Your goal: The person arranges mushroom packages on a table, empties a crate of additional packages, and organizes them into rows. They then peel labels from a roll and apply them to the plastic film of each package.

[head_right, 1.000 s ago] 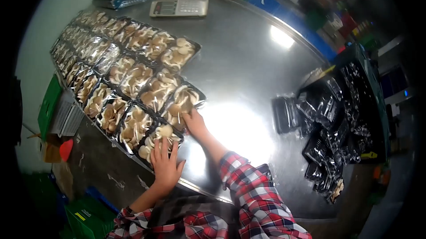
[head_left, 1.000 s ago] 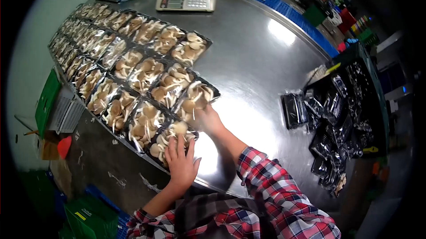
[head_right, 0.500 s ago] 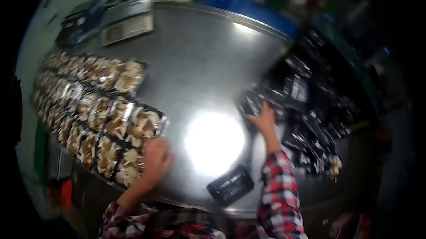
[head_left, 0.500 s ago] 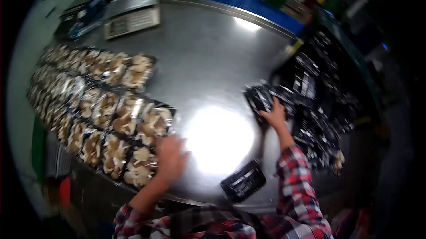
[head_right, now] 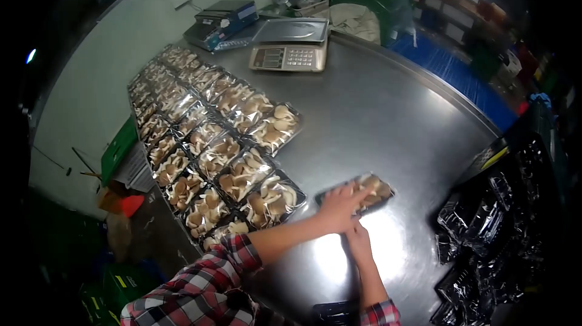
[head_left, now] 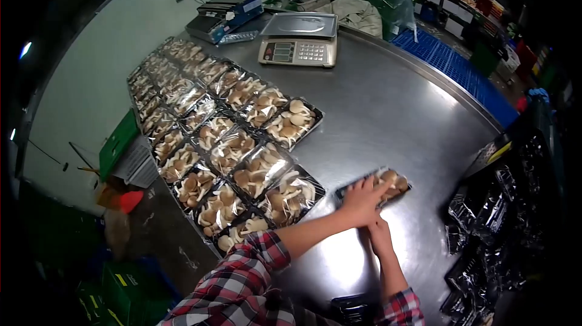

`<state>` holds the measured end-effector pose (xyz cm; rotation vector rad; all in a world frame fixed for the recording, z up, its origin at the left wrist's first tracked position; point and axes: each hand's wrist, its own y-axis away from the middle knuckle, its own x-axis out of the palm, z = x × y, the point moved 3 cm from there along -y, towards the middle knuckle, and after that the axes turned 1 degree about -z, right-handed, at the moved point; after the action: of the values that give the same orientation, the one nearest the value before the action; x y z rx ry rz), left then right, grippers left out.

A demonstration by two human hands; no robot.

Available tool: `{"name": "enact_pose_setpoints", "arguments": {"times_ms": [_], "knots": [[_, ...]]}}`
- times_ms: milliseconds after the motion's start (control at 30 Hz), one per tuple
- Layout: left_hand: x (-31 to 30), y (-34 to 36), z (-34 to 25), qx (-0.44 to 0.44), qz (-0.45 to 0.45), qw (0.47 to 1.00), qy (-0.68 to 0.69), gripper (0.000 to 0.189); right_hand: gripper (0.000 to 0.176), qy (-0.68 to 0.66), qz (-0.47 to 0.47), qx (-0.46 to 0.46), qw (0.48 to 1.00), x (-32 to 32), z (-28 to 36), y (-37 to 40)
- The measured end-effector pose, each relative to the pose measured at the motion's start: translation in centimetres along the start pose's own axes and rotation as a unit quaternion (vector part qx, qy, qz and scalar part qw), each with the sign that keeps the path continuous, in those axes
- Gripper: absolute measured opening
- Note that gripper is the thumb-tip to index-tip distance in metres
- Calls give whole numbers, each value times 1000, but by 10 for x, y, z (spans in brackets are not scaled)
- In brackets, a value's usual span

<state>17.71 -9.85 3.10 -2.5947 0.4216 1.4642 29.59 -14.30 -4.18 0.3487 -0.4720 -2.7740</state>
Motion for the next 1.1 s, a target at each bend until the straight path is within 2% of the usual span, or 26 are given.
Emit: {"name": "enact_pose_setpoints", "arguments": {"times_ms": [33,67,100,167,200,233,300,367,400,433,467,500,533,567,600,667,767,800,867,900,933,967,1000,1033,1067,1100], "knots": [[-19,-7,7,-26,-3,999,-28,72,42,-136,2,-38,990,19,13,-20],[-33,-14,19,-30,-52,995,-79,72,42,-216,-11,-44,975,36,29,-40],[-37,-18,37,-28,-117,981,-150,70,31,-183,-29,-14,983,45,60,-53],[-51,-26,75,-23,-58,982,-176,70,24,-194,52,9,980,67,70,-87],[-38,-30,110,10,-81,978,-190,71,24,-157,72,48,984,75,64,-101],[-36,-17,126,57,-138,969,-197,72,25,-144,65,21,987,78,57,-102],[-27,-4,123,34,-128,955,-266,65,26,-124,49,-20,991,71,44,-86],[-11,-7,118,-22,-84,946,-313,56,26,-64,-17,-28,997,43,36,-41],[-14,-15,107,-53,-57,962,-263,55,26,26,-60,-40,997,24,28,-15],[-18,-25,100,-27,-42,971,-233,55,25,63,-99,-64,991,4,6,11],[-23,-34,97,-2,-31,978,-205,56,28,120,-134,-23,983,-16,3,44],[-29,-37,94,65,-83,975,-195,57,25,122,-181,20,976,-29,10,82],[-38,-39,94,130,-135,964,-189,58,23,185,-233,-47,954,-51,-19,112],[-28,-49,112,120,-164,960,-191,53,25,253,-272,-87,924,-68,-36,146],[-28,-57,127,61,-168,965,-193,53,30,417,-305,-175,838,-90,-63,179],[-29,-73,139,-38,-166,968,-184,54,55,419,-274,36,865,-93,-65,242],[-21,-83,144,-81,-162,971,-155,59,50,153,-191,220,944,-75,-91,299],[-22,-82,143,-84,-167,970,-158,59,53,132,-234,174,947,-58,-99,310],[-27,-59,116,-21,-159,973,-167,62,57,291,-260,43,920,-37,-145,318],[-23,-44,101,24,-168,971,-168,65,61,206,-277,120,931,-29,-145,315],[-22,-14,75,85,-92,987,-103,66,61,194,-271,146,932,-28,-146,307],[0,19,54,119,-82,989,-37,61,61,184,-260,171,932,-36,-151,295],[8,55,33,111,65,982,141,61,61,172,-253,197,932,-42,-152,281],[17,93,10,50,185,973,129,62,62,161,-249,225,928,-44,-151,275],[36,123,0,13,256,954,159,65,63,-47,-230,239,942,-36,-112,269],[63,146,-5,-7,234,948,216,60,39,-52,-259,181,947,-29,-74,261]]}}
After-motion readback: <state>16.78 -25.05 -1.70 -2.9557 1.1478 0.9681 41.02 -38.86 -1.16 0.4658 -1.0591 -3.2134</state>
